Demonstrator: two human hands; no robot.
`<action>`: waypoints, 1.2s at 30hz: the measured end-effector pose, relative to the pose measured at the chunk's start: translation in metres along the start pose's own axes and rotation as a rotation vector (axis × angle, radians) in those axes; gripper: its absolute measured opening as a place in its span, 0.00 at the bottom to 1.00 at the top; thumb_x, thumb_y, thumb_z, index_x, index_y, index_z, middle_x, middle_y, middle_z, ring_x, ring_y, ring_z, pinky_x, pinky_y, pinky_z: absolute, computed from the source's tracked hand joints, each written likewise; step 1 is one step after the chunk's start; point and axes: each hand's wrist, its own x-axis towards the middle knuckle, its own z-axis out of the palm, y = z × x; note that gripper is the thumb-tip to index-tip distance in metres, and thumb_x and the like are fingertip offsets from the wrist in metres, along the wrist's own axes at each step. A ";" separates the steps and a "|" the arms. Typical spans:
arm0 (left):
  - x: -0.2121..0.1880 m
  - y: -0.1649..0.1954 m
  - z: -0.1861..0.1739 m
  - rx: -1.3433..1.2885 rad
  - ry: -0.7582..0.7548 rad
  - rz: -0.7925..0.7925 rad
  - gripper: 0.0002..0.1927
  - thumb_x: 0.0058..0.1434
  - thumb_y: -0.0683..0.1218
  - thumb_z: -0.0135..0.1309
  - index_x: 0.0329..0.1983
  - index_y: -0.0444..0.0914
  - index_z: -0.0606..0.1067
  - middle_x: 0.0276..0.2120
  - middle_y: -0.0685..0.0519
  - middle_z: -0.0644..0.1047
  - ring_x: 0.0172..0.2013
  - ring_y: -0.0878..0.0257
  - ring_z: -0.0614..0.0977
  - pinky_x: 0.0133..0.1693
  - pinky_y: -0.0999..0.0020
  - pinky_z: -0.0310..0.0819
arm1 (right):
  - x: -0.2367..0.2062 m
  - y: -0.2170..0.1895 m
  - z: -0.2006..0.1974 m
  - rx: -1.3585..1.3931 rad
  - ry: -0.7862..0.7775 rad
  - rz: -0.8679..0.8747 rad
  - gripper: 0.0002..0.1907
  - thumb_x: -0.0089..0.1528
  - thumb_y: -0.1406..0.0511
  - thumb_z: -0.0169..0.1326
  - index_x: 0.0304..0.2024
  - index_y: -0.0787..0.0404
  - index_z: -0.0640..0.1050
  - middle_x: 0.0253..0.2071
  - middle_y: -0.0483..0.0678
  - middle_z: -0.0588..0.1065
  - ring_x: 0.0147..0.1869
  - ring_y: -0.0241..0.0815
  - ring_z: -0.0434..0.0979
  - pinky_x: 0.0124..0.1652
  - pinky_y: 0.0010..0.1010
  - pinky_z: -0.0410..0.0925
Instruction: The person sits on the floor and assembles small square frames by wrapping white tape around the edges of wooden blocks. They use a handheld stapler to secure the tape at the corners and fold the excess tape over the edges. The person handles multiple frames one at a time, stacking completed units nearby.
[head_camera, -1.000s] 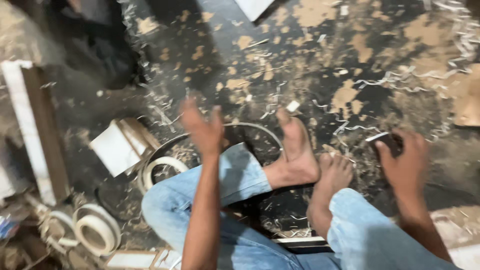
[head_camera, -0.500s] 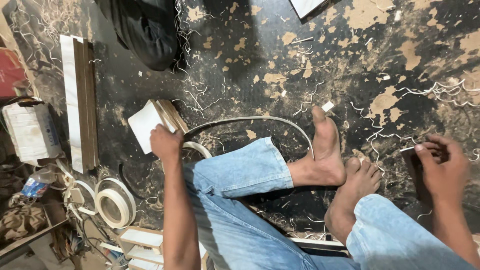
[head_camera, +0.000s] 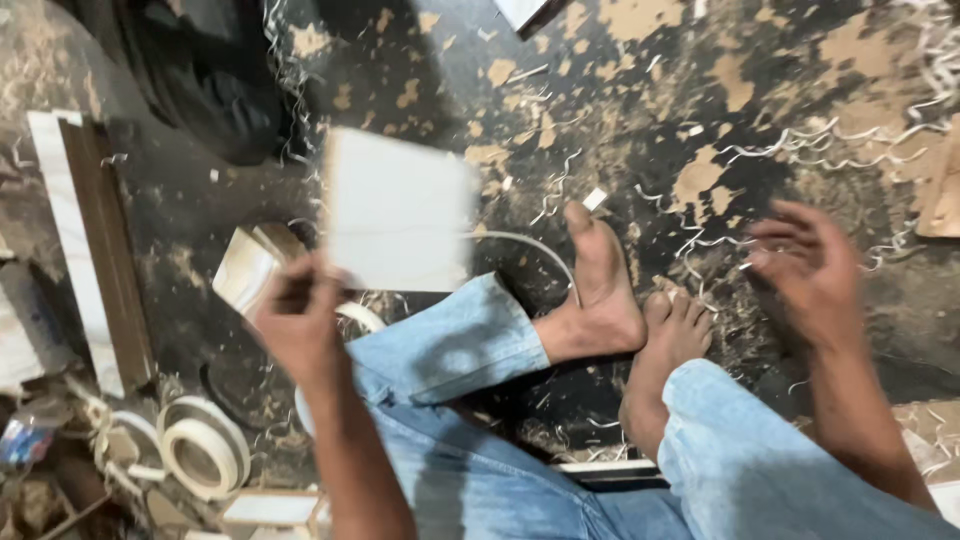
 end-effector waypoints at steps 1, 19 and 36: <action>-0.016 0.008 0.029 -0.083 -0.099 -0.002 0.12 0.61 0.38 0.63 0.48 0.33 0.79 0.39 0.52 0.81 0.38 0.66 0.81 0.43 0.70 0.78 | 0.006 -0.014 0.012 0.125 -0.102 0.001 0.41 0.56 0.60 0.64 0.71 0.61 0.67 0.58 0.54 0.76 0.60 0.43 0.77 0.58 0.33 0.71; -0.041 -0.057 0.169 0.588 -0.660 0.434 0.03 0.62 0.41 0.59 0.37 0.38 0.77 0.33 0.49 0.79 0.34 0.51 0.83 0.39 0.58 0.76 | 0.053 -0.048 -0.025 -0.813 -0.210 -0.488 0.16 0.58 0.69 0.63 0.49 0.58 0.81 0.44 0.48 0.80 0.50 0.45 0.77 0.50 0.39 0.69; -0.099 0.092 0.247 0.117 -0.810 0.921 0.16 0.69 0.48 0.59 0.56 0.38 0.76 0.40 0.52 0.74 0.38 0.56 0.74 0.42 0.61 0.64 | 0.020 -0.024 -0.018 -0.552 0.065 -0.429 0.14 0.58 0.69 0.64 0.47 0.63 0.81 0.47 0.51 0.80 0.52 0.44 0.81 0.54 0.34 0.72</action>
